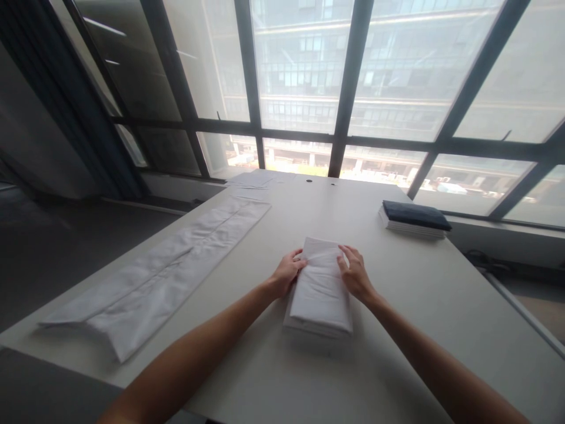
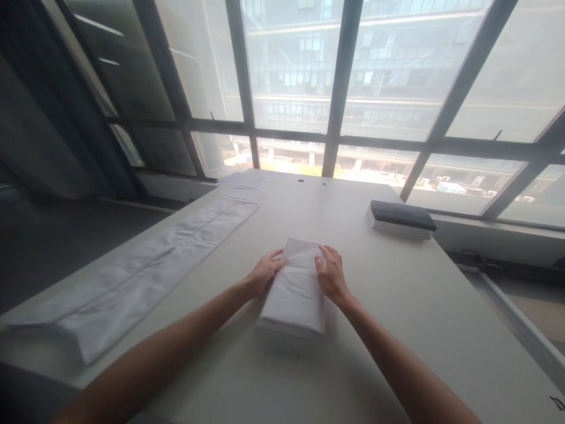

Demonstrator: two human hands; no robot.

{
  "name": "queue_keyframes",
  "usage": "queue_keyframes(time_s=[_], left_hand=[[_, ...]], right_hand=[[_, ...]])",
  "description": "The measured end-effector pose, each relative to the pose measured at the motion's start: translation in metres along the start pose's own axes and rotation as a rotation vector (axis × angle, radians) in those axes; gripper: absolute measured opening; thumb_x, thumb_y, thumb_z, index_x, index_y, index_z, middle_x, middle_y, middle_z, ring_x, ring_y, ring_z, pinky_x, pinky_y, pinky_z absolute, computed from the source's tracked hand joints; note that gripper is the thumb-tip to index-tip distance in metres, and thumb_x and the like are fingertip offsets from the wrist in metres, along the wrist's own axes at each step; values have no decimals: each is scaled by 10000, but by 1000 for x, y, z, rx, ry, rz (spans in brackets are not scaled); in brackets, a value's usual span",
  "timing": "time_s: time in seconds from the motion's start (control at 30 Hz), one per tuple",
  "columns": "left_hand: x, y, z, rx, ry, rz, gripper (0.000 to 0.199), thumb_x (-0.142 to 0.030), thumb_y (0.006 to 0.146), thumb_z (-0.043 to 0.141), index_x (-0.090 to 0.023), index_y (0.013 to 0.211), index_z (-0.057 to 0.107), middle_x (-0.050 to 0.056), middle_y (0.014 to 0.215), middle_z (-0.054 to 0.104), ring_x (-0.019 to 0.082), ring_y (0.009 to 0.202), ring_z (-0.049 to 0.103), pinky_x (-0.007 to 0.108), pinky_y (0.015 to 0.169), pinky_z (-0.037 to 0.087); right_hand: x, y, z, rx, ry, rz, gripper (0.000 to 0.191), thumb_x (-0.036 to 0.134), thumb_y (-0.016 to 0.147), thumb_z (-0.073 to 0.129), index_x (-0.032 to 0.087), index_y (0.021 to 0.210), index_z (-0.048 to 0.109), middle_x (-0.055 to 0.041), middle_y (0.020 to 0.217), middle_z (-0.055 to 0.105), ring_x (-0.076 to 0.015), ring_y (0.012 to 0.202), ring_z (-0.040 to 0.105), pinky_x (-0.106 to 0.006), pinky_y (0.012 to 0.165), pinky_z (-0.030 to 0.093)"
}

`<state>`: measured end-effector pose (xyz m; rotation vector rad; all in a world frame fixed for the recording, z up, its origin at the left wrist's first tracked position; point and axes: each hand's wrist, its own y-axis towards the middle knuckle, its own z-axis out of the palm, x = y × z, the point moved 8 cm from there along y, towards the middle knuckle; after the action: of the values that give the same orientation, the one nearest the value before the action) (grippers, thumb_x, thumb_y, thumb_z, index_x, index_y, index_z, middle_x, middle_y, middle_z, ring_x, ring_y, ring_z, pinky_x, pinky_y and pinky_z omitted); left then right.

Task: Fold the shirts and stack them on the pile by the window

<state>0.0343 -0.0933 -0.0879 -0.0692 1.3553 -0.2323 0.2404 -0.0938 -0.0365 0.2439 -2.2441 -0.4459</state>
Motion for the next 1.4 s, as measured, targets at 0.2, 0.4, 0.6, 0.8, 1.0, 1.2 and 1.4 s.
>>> queue_keyframes(time_s=[0.2, 0.4, 0.6, 0.8, 1.0, 1.2, 1.4], left_hand=[[0, -3, 2, 61, 24, -28, 500, -239, 782, 728, -132, 1262, 640, 97, 975, 761, 208, 782, 711, 297, 696, 576], [-39, -5, -27, -226, 647, 270, 550, -193, 888, 553, -95, 1429, 523, 169, 1280, 677, 269, 1125, 667, 395, 986, 531], [-75, -31, 0, -32, 1146, 683, 496, -228, 994, 367, -163, 1457, 532, 90, 1532, 494, 220, 1434, 427, 419, 1223, 305], [-11, -33, 26, 296, 1457, 499, 587, -437, 1071, 275, -203, 1609, 249, 92, 1662, 222, 237, 1551, 128, 511, 1231, 170], [-14, -27, 20, 297, 1460, 486, 569, -398, 1075, 234, -199, 1609, 244, 89, 1665, 225, 201, 1550, 140, 487, 1239, 112], [-32, 14, 17, 347, 1436, 514, 536, -365, 1060, 302, -189, 1563, 363, 87, 1650, 276, 242, 1550, 132, 506, 1235, 131], [-26, 44, 15, 306, 1470, 544, 524, -364, 1062, 320, -131, 1518, 432, 138, 1593, 390, 275, 1497, 310, 468, 1217, 252]], right_hand=[[4, -9, 36, 213, -93, 25, 648, 460, 986, 404, 82, 1512, 438, -188, 1638, 276, -267, 1516, 229, -427, 1225, 201], [11, -17, 49, 295, -266, 56, 643, 428, 1018, 363, 109, 1576, 332, -178, 1683, 123, -305, 1550, 98, -504, 1223, 156], [23, -15, 60, 342, -409, 12, 639, 303, 983, 369, 25, 1556, 325, -212, 1666, 159, -326, 1549, 79, -580, 1212, 123], [32, -14, 72, 275, -424, -25, 639, 235, 949, 381, 14, 1547, 338, -218, 1643, 245, -314, 1541, 146, -524, 1218, 153], [42, -32, 66, 240, -393, -4, 604, 257, 977, 368, 25, 1535, 367, -218, 1642, 245, -313, 1540, 153, -535, 1218, 129], [82, -80, 66, 276, -383, -165, 676, 467, 1020, 367, 72, 1567, 329, -203, 1652, 207, -321, 1553, 78, -581, 1222, 39], [115, -109, 67, 430, -321, -488, 616, 484, 1030, 393, 144, 1544, 395, -190, 1636, 276, -313, 1538, 173, -572, 1232, 85]])
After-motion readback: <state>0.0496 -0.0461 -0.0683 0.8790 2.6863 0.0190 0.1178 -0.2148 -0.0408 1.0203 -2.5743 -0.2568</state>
